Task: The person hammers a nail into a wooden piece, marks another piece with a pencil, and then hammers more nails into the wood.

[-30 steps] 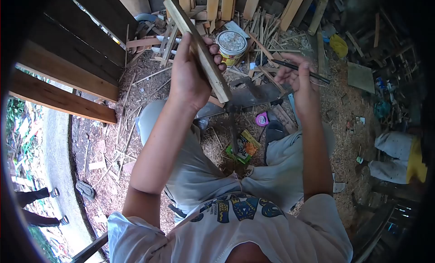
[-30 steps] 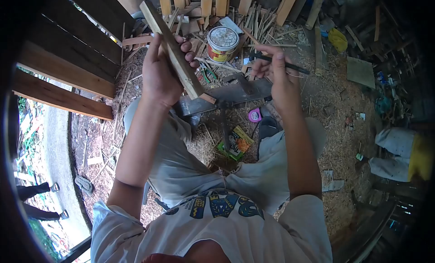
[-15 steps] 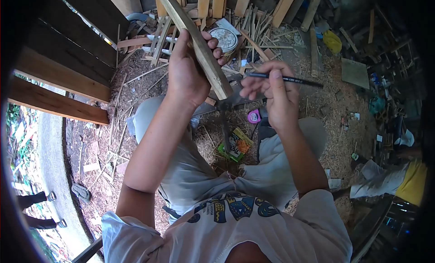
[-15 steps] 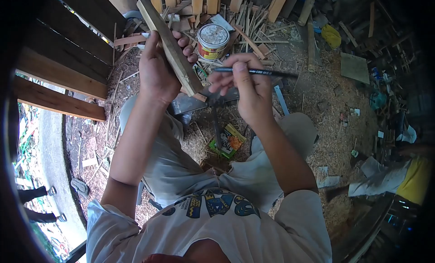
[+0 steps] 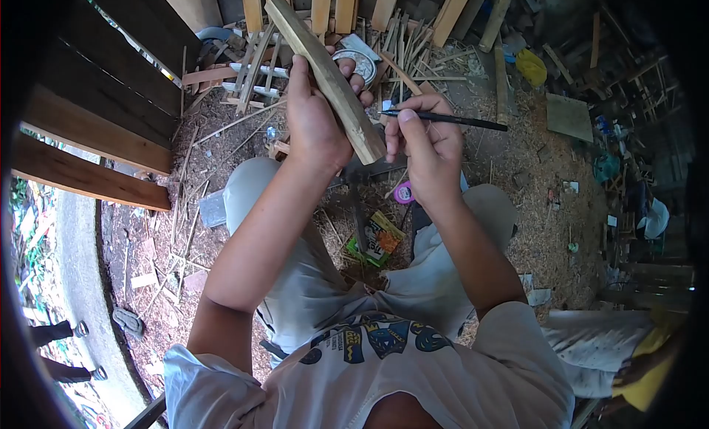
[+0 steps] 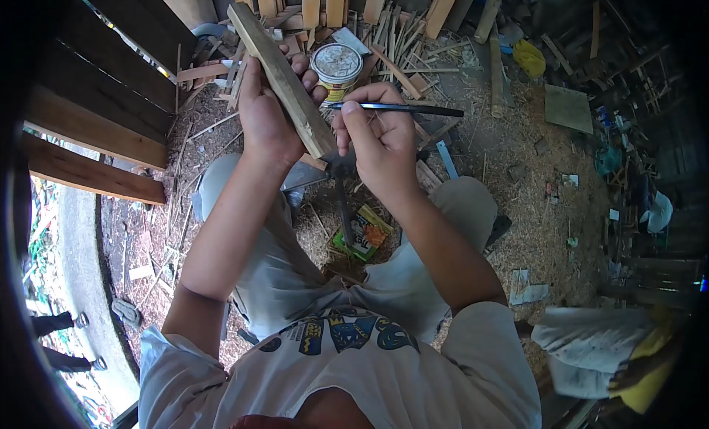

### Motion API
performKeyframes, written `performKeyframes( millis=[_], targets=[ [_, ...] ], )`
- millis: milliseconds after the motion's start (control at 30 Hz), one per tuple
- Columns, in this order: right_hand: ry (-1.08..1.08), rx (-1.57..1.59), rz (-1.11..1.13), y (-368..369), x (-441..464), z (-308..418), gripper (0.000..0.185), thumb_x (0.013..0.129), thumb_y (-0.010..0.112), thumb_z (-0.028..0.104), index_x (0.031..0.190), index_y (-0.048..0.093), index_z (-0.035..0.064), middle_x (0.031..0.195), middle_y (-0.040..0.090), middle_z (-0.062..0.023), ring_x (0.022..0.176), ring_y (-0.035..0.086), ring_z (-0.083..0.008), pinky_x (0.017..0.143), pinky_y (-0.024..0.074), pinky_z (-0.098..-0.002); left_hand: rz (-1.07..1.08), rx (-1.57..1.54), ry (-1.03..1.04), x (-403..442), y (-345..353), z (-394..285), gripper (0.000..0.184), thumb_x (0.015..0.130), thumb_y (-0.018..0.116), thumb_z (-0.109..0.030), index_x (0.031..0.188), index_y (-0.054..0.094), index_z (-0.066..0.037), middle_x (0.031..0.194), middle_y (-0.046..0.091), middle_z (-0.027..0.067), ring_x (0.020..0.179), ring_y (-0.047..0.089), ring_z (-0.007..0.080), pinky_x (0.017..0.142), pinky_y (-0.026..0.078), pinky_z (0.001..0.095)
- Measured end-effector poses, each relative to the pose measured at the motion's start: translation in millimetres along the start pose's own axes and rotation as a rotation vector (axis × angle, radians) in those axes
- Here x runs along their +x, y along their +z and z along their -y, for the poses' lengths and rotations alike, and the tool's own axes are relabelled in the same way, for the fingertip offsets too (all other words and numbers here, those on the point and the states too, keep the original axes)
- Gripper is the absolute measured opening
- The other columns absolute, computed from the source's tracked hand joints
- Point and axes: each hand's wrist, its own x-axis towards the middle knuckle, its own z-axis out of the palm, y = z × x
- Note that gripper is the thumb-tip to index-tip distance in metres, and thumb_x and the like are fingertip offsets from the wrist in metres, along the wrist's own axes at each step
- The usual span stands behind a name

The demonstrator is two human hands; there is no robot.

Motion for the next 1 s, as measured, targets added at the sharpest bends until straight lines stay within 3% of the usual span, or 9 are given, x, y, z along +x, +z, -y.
performKeyframes(
  millis=[367,567,833,1000],
  targets=[
    [-0.062,-0.035,-0.088,-2,-1,-5,0.009,0.107,0.061,0.009,0.109,0.054,0.0028,0.083,0.068,-0.0035,0.064,0.054,-0.0015,0.058,0.0415,-0.0187,0.166,-0.127,0.072,5,2,13,0.034,0.110,0.033,-0.035,0.114,0.050,-0.006,0.103,0.051,0.0098,0.088,0.048,0.0217,0.079,0.045,0.0388],
    [-0.168,-0.139,-0.153,2,-2,-6,0.007,0.107,0.060,0.007,0.108,0.054,0.0041,0.079,0.063,0.0005,0.063,0.051,0.0015,0.056,0.0383,-0.0182,0.193,-0.206,0.047,3,7,18,0.033,0.108,0.035,-0.035,0.110,0.051,-0.006,0.102,0.049,0.0097,0.088,0.047,0.0225,0.079,0.044,0.0391],
    [-0.238,-0.205,-0.189,4,-4,-11,0.008,0.105,0.060,0.004,0.107,0.052,0.0053,0.078,0.055,0.0051,0.062,0.045,0.0032,0.054,0.0345,-0.0188,0.187,-0.192,0.087,1,16,22,0.042,0.113,0.039,-0.050,0.106,0.050,-0.010,0.100,0.046,0.0083,0.087,0.046,0.0213,0.080,0.044,0.0380],
    [-0.254,-0.201,-0.199,7,-4,-10,0.009,0.105,0.060,0.004,0.107,0.051,0.0057,0.081,0.054,0.0048,0.062,0.045,0.0029,0.054,0.0342,-0.0191,0.209,-0.211,0.095,2,16,25,0.040,0.114,0.037,-0.048,0.106,0.050,-0.010,0.098,0.045,0.0075,0.086,0.045,0.0213,0.080,0.044,0.0381]
  ],
)
